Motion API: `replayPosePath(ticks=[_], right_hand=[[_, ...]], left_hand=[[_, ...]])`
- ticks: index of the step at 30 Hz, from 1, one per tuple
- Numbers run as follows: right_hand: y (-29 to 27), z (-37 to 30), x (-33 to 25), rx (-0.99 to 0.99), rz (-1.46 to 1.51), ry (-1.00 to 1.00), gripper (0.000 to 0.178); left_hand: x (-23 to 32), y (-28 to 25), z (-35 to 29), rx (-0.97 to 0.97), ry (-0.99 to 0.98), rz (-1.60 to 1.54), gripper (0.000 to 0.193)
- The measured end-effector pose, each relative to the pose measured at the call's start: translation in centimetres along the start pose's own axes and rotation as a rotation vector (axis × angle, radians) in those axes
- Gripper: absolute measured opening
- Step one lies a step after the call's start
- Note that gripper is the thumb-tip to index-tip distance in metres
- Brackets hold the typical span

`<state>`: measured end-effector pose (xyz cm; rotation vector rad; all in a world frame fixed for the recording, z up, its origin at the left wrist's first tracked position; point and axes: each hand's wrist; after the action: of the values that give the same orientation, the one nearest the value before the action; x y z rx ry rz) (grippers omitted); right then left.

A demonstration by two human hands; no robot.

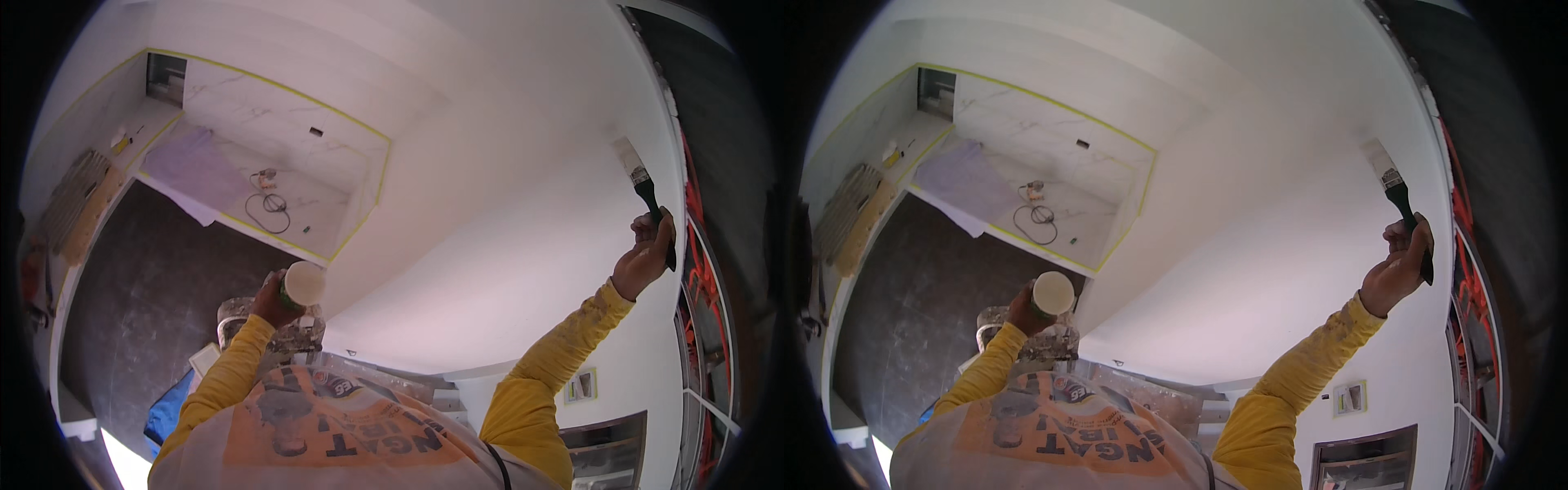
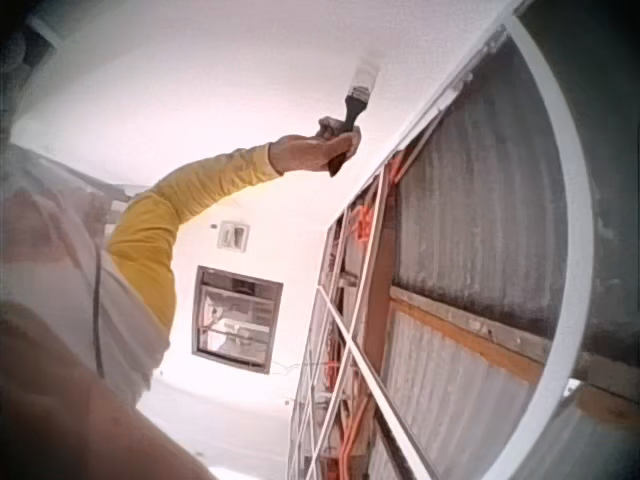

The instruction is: The person stands on a ladder and paints the ceiling edge with a brush, repeatedly dipping the brush into a small container held in the other hand. The person moves along the ceiling perimeter, applying paint to the upper wall-ceiling junction.

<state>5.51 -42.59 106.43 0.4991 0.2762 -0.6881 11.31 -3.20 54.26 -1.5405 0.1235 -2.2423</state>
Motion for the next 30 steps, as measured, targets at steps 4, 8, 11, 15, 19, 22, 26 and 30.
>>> replayPosePath(ticks=[4,8,11,15,19,22,26,30], right_hand=[[2.7,-19.7,0.3,-0.803,-0.108,0.631,0.02],[4.3,-32.9,3.4,-1.102,-0.08,0.803,0.019],[6.1,-38.0,4.7,-1.25,-0.225,0.657,0.02],[7.3,-38.6,5.3,-1.375,-0.164,0.748,0.021],[6.6,-35.9,5.9,-1.251,-0.128,0.916,0.016],[6.2,-36.8,6.2,-1.157,-0.118,1.038,0.014],[4.3,-39.3,8.1,-0.834,-0.042,1.411,0.016],[-0.7,-39.8,10.7,-0.539,0.185,1.822,0.021]], left_hand=[[-1.6,0.1,-0.7,-0.016,-0.068,0.05,0.087],[-1.2,-0.1,-0.5,-0.052,-0.035,0.101,0.091],[-0.5,-0.3,-0.3,-0.07,-0.125,0.023,0.086],[-0.9,-0.2,-0.2,-0.057,-0.067,0.007,0.086],[-1.1,0.2,-0.3,-0.041,-0.041,0.044,0.086],[-0.8,0.1,-0.5,-0.052,-0.082,0.096,0.085],[-0.6,0.0,-0.2,-0.078,-0.085,0.106,0.084],[-0.3,0.0,-0.6,-0.064,-0.134,0.152,0.084]])
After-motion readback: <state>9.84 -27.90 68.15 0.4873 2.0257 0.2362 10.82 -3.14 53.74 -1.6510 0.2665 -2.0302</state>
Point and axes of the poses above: each hand's wrist, its own z-axis towards the middle knuckle, its own y-axis out of the palm, x = y × z, and after that the axes turned 14 degrees about x, right-handed
